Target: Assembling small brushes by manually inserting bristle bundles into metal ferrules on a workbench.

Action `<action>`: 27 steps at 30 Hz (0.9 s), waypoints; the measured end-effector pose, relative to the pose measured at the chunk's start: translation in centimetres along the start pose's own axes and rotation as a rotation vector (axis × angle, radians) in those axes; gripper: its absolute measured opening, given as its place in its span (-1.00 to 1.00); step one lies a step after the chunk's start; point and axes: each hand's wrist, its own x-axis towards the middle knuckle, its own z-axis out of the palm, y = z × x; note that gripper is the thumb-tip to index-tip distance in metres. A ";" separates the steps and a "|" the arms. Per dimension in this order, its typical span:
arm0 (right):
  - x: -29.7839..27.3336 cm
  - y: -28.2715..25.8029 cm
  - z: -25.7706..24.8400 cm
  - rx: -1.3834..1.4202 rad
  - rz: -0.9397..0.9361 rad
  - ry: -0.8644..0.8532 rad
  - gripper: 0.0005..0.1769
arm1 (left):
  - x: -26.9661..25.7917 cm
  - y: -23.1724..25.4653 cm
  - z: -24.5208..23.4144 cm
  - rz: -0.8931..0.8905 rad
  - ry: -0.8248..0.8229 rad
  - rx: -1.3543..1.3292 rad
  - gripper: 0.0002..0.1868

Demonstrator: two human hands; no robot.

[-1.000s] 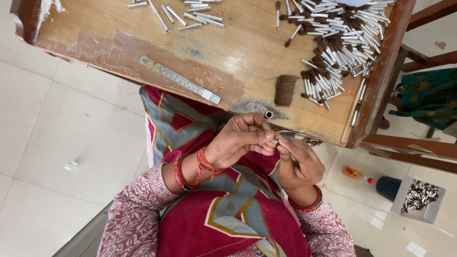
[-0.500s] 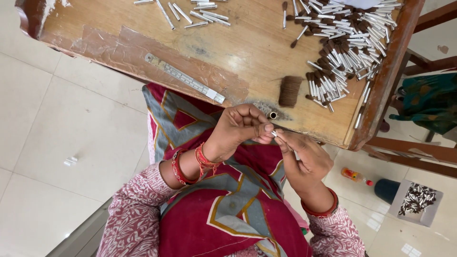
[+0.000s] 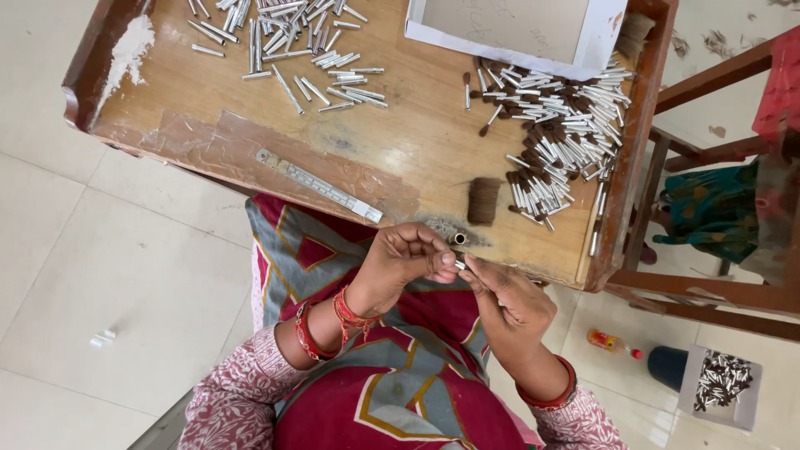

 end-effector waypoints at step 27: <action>0.5 -1.8 -1.8 0.007 0.106 -0.116 -0.51 | -0.7 1.3 0.7 0.020 0.018 0.049 -0.86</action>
